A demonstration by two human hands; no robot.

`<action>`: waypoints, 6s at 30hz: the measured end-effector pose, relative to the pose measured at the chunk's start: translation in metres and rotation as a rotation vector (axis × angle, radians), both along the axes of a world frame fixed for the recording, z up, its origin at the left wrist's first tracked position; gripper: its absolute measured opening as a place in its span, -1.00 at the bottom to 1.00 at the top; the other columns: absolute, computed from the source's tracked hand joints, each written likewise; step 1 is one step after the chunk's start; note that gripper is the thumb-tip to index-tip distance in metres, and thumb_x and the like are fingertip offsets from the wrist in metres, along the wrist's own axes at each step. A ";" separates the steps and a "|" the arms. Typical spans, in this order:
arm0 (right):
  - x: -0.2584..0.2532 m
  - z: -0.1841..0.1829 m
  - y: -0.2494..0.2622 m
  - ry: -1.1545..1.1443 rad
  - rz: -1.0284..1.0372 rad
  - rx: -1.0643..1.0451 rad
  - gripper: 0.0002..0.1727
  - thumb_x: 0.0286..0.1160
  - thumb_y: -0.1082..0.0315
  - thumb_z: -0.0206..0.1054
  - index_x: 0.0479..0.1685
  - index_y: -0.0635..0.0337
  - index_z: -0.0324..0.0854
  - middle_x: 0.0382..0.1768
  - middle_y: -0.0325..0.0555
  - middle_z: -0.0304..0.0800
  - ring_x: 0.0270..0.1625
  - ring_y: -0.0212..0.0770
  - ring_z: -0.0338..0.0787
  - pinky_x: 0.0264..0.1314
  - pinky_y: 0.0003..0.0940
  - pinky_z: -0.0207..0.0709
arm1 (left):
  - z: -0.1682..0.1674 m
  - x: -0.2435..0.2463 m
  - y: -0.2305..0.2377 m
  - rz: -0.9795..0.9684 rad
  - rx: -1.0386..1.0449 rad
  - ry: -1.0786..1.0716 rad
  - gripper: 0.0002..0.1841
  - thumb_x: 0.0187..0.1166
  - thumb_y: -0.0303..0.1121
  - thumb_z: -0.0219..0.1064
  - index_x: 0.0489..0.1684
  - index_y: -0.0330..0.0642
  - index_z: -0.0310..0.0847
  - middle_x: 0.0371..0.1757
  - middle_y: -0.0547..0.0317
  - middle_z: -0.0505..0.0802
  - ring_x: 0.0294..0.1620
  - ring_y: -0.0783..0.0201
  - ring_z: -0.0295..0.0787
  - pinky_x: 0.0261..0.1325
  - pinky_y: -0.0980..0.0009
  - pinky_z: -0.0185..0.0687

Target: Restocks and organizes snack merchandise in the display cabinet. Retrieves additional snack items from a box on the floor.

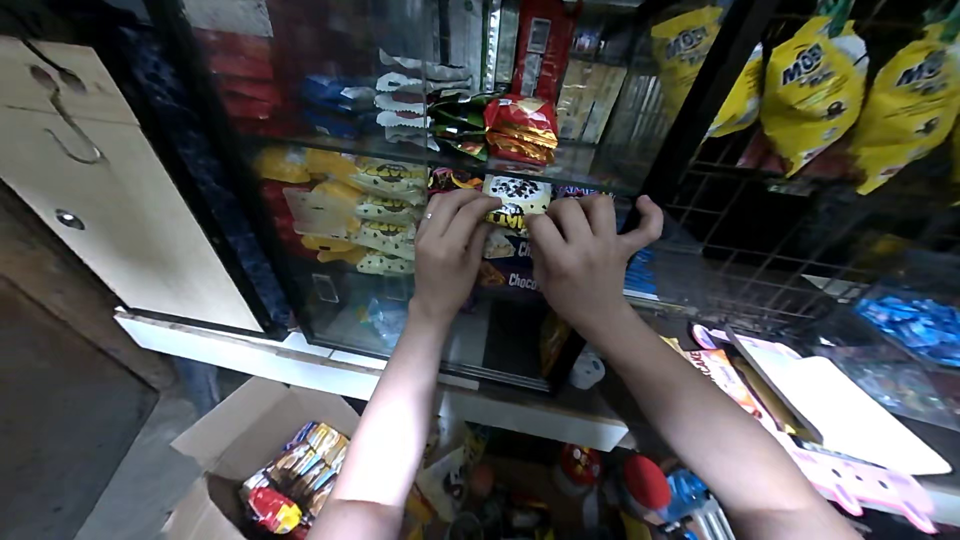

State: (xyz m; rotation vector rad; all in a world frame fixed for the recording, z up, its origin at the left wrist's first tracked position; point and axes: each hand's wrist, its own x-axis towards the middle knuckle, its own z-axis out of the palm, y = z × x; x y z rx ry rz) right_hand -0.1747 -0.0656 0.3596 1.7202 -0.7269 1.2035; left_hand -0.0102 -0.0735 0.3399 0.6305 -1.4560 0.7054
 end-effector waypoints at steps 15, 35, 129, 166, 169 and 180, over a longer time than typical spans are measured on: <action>0.003 -0.007 -0.001 0.026 -0.001 0.051 -0.90 0.31 0.38 0.47 -0.23 0.03 0.72 -0.16 0.02 0.75 0.01 0.13 0.75 0.35 0.47 0.14 | -0.019 -0.005 -0.008 0.043 -0.005 0.038 -0.83 0.57 -0.60 0.31 -0.04 -0.29 0.80 0.01 -0.20 0.81 0.11 0.00 0.72 0.31 0.30 0.56; -0.057 -0.039 0.050 0.140 0.293 -0.031 -0.86 0.70 0.33 0.21 0.01 0.12 0.64 0.02 -0.11 0.84 0.14 -0.15 0.71 0.44 -0.23 0.33 | -0.056 0.017 0.115 -0.049 0.309 -0.021 -0.83 0.67 -0.39 0.27 0.05 0.00 0.75 0.21 0.20 0.78 0.29 0.47 0.64 0.38 0.62 0.48; -0.214 -0.123 0.037 -0.773 0.483 1.448 -0.88 0.45 0.61 0.36 -0.10 0.44 0.64 -0.16 -0.09 0.71 -0.17 -0.45 0.67 -0.04 -0.52 0.58 | -0.172 -0.146 0.098 -0.233 0.603 -0.012 -0.81 0.41 -0.36 0.43 -0.25 -0.35 0.67 -0.17 -0.15 0.79 -0.26 0.29 0.73 -0.20 0.59 0.64; -0.220 -0.130 0.078 -1.181 1.224 1.856 -0.60 0.47 0.27 -0.11 0.00 0.04 0.66 -0.29 -0.22 0.91 -0.48 -0.45 0.77 -0.53 -0.61 0.59 | -0.137 -0.188 0.087 -0.606 0.877 -0.143 -0.49 0.52 -0.33 0.46 0.46 -0.30 0.60 0.60 -0.50 0.46 0.44 -0.16 0.66 0.42 0.16 0.63; -0.216 -0.127 0.072 -1.230 1.285 1.830 -0.58 0.61 0.23 -0.17 -0.16 0.08 0.68 -0.36 -0.19 0.87 -0.45 -0.42 0.80 -0.48 -0.60 0.64 | -0.135 -0.186 0.074 -0.573 0.917 -0.102 -0.60 0.54 -0.39 0.43 0.35 -0.28 0.70 0.57 -0.40 0.53 0.14 0.02 0.83 0.12 0.29 0.78; -0.219 -0.134 0.062 -0.819 1.580 1.770 -0.23 0.36 -0.10 0.40 0.61 0.02 0.45 0.20 -0.16 0.85 0.04 -0.20 0.90 -0.10 -0.30 0.81 | -0.125 -0.182 0.067 -0.406 0.933 -0.157 -0.48 0.39 -0.35 0.55 0.35 -0.35 0.68 0.44 -0.28 0.68 -0.02 -0.07 0.85 0.00 0.04 0.79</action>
